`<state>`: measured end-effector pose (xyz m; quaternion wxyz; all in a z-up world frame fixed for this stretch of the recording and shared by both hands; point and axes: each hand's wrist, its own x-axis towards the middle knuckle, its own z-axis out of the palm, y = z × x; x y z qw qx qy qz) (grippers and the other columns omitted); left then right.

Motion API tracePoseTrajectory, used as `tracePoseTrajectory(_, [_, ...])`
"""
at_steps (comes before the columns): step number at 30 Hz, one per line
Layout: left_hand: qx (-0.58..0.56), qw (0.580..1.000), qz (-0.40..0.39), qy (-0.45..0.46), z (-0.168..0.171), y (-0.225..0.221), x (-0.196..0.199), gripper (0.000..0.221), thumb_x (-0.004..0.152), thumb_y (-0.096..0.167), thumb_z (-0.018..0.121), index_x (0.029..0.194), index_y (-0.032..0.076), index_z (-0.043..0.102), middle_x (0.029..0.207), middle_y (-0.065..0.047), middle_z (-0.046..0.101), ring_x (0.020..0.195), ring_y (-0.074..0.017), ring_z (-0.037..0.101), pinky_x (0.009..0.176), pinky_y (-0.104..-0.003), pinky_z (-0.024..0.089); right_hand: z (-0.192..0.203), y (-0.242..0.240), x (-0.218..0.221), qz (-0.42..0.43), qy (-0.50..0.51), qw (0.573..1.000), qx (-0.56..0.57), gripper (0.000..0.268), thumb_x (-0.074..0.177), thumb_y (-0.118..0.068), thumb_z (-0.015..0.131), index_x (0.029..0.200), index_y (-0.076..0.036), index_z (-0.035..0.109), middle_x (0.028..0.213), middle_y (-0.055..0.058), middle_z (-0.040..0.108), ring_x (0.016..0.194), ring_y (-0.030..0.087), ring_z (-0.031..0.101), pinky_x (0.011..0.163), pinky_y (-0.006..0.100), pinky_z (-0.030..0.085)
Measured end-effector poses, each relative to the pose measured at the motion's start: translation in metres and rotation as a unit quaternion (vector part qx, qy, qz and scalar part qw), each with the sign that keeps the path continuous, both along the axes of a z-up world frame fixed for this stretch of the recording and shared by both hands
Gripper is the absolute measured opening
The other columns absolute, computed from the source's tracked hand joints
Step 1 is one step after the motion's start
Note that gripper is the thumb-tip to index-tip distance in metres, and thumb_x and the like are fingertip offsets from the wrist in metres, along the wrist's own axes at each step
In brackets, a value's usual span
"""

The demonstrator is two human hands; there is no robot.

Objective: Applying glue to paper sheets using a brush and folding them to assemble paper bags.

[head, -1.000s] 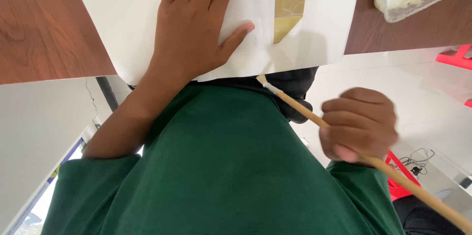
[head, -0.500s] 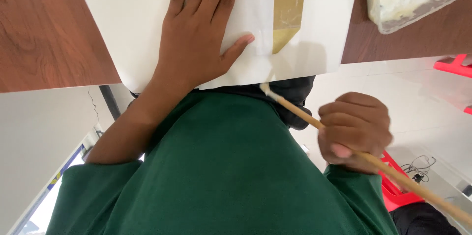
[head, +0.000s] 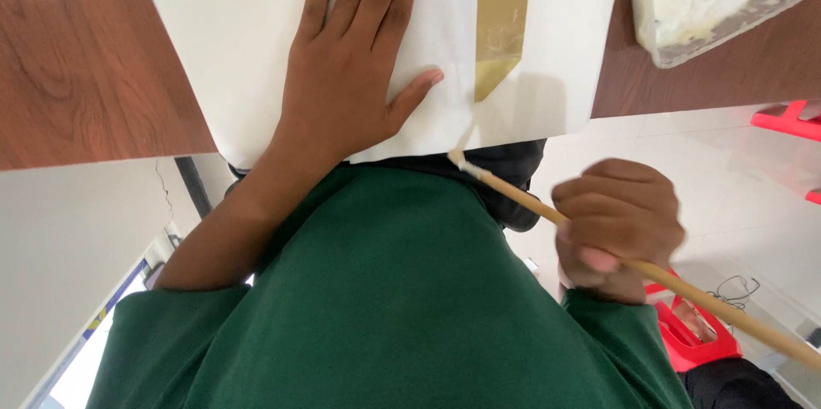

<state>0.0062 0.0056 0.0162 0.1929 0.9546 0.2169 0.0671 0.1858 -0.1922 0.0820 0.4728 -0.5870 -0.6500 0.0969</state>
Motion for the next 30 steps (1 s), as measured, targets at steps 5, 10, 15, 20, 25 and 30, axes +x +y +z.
tracePoseTrajectory(5, [0.033,0.999,0.003,0.035,0.004,-0.001,0.003,0.078,0.118,0.055,0.046,0.163,-0.008,0.034,0.167,-0.022,0.026,0.157,-0.0343,0.025,0.129,-0.052,0.019,-0.032,-0.01,0.018,-0.079,-0.01,0.98,0.181,0.044,0.11,-0.034,0.046,0.075,-0.009,0.05,0.049,0.008,0.051,0.041,0.026,0.058,0.042,0.038,0.041])
tracePoseTrajectory(10, [0.051,0.998,-0.001,0.034,0.003,-0.005,0.007,0.077,0.114,0.056,0.042,0.163,-0.003,0.032,0.169,-0.017,0.024,0.159,-0.0301,0.023,0.13,-0.048,0.02,-0.006,0.009,0.008,-0.055,-0.061,0.996,-0.023,0.053,0.107,-0.031,0.035,0.06,-0.009,0.042,0.052,0.003,0.049,0.047,0.024,0.056,0.05,0.033,0.041])
tracePoseTrajectory(15, [-0.003,1.0,0.02,0.005,0.006,-0.01,0.013,0.065,0.111,0.033,0.025,0.161,-0.008,0.027,0.169,-0.024,0.024,0.16,-0.0366,0.023,0.132,-0.055,0.016,-0.055,-0.012,0.025,-0.134,0.148,0.945,0.258,0.054,0.113,-0.03,0.041,0.064,-0.007,0.036,0.041,-0.001,0.026,0.028,0.014,0.027,0.031,0.032,0.016])
tracePoseTrajectory(20, [-0.111,0.992,0.005,-0.052,0.006,-0.006,0.006,0.068,0.111,0.04,0.021,0.166,0.001,0.016,0.173,-0.024,0.004,0.163,-0.0383,0.003,0.132,-0.053,0.0,-0.094,-0.024,0.029,-0.234,0.36,0.872,0.235,0.035,0.109,-0.029,0.052,0.087,-0.002,0.058,0.066,0.009,0.055,0.039,0.011,0.046,0.032,0.024,0.038])
tracePoseTrajectory(25, [-0.009,0.989,-0.03,-0.142,0.028,-0.022,0.018,0.078,0.099,0.062,0.049,0.153,0.005,0.048,0.164,-0.035,0.028,0.154,-0.0542,0.022,0.125,-0.07,0.009,-0.097,-0.018,0.015,-0.238,0.36,0.881,0.194,0.025,0.101,-0.009,0.059,0.085,0.009,0.063,0.054,0.011,0.058,0.032,0.012,0.049,0.03,0.021,0.041])
tracePoseTrajectory(30, [0.166,0.956,-0.17,-0.171,0.075,-0.034,0.088,0.004,0.102,0.018,0.081,0.101,0.019,0.077,0.095,0.006,0.075,0.092,-0.0221,0.074,0.114,-0.055,0.027,-0.085,-0.005,0.024,-0.137,0.461,0.857,0.183,0.008,0.098,-0.004,0.068,0.104,-0.004,0.062,0.071,0.014,0.065,0.053,0.018,0.068,0.048,0.024,0.06])
